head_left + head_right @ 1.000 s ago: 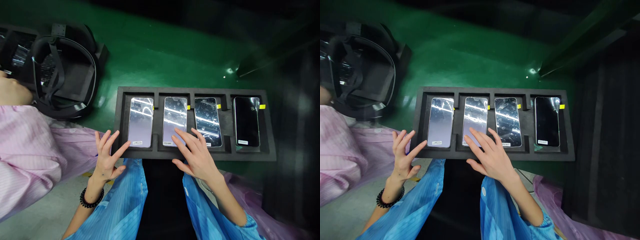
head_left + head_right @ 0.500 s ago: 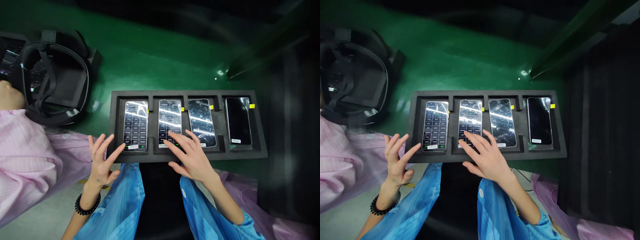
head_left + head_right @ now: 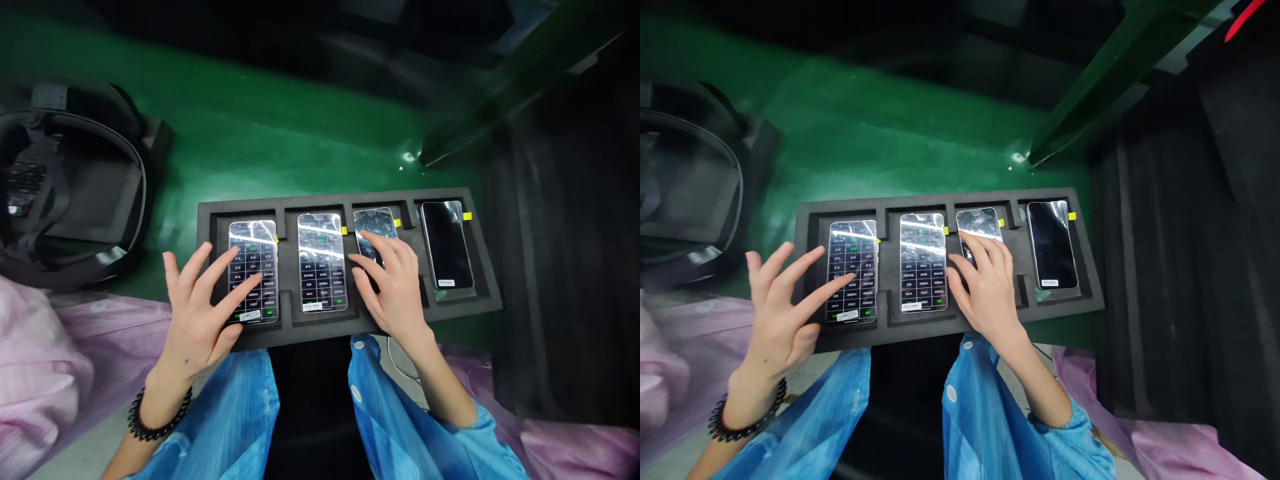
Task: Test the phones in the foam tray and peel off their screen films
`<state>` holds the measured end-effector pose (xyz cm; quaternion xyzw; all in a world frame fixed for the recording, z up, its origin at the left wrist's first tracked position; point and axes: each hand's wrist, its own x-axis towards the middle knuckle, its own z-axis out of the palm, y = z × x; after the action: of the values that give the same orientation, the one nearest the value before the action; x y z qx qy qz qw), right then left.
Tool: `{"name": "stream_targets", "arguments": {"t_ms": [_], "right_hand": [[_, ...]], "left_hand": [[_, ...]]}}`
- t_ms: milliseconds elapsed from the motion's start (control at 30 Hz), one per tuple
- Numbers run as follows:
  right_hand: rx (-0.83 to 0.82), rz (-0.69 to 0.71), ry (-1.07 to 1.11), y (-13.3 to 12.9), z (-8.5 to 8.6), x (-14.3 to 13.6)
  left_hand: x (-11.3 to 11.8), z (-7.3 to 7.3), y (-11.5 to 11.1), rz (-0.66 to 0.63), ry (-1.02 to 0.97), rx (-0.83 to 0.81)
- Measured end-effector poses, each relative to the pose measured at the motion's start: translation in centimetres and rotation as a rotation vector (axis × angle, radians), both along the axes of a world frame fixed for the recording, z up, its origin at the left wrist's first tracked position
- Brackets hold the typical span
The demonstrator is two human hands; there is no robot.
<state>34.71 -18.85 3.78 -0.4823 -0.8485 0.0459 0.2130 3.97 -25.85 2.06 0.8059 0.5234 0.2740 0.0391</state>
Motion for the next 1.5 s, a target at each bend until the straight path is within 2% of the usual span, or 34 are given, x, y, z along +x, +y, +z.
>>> {"name": "stream_targets", "arguments": {"t_ms": [167, 400, 500, 733, 967, 1267, 1500], "right_hand": [[0.002, 0.013, -0.095, 0.1, -0.5, -0.2], [0.018, 0.055, -0.085, 0.0, -0.4, -0.1], [0.017, 0.077, -0.087, 0.1, -0.4, -0.1], [0.029, 0.113, -0.096, 0.2, -0.5, 0.0], [0.035, 0.115, -0.083, 0.2, -0.3, -0.1], [0.081, 0.094, -0.022, 0.0, -0.3, 0.0], [0.052, 0.104, -0.105, 0.1, -0.3, -0.1]], "left_hand": [[0.4, -0.5, 1.5, -0.032, -0.014, -0.028], [-0.1, -0.8, 0.4, 0.142, -0.089, -0.027], [0.1, -0.8, 0.4, 0.167, -0.094, -0.017], [0.4, -0.4, 0.9, 0.087, 0.067, -0.108], [0.6, -0.4, 1.2, 0.065, 0.089, -0.18], [0.2, -0.6, 1.0, 0.001, 0.054, -0.117], [0.3, -0.5, 1.1, 0.001, 0.065, -0.122]]}}
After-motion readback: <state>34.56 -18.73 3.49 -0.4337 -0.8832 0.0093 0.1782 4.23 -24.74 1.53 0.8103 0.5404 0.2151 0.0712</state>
